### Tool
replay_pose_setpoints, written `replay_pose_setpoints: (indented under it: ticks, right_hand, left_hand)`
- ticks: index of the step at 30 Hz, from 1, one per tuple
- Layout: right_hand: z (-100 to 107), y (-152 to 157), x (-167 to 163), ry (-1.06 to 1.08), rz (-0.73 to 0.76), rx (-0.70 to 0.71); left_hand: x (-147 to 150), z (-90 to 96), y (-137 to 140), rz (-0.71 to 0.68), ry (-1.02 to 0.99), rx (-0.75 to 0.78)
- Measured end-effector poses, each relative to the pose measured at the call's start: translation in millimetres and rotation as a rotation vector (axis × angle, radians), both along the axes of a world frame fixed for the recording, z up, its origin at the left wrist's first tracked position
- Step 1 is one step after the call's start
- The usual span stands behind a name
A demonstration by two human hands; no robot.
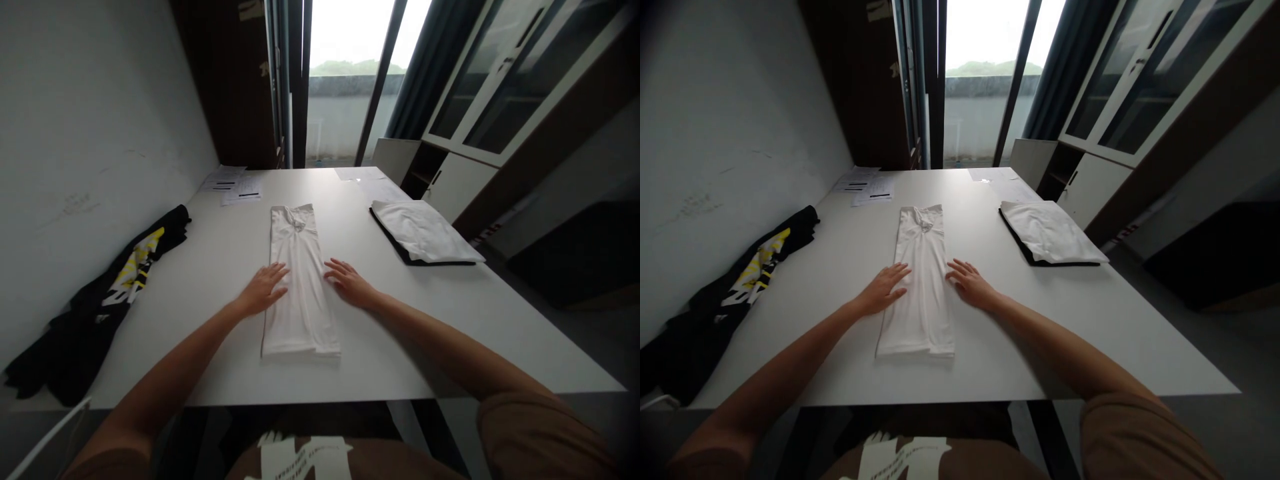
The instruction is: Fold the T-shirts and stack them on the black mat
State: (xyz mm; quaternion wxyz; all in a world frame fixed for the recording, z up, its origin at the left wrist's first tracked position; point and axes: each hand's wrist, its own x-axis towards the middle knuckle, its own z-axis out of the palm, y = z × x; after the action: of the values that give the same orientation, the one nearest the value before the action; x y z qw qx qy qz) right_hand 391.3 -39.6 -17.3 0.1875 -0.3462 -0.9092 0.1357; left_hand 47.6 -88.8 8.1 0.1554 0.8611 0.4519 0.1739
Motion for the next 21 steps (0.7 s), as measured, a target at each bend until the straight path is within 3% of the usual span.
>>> replay_pose_setpoints:
  ticks: [4, 10, 15, 18, 21]
  right_hand:
    - [21, -57, 9, -0.029, 0.258, -0.089]
    - [40, -101, -6, 0.032, 0.554, -0.119]
    - [30, -97, -11, 0.132, 0.521, -0.079]
    - [21, -90, -16, 0.174, 0.503, -0.055]
    - [18, -85, -22, 0.245, 0.494, -0.09]
  left_hand:
    - [-21, -23.0, -14, 0.005, 0.243, 0.023]
    - [-16, -7.3, -69, -0.172, 0.277, 0.029]
    - [-34, 15.1, -103, -0.305, 0.237, -0.047]
    - [-41, 22.9, -110, -0.301, 0.213, -0.118]
    - [-35, 19.5, -111, -0.248, 0.2, -0.121]
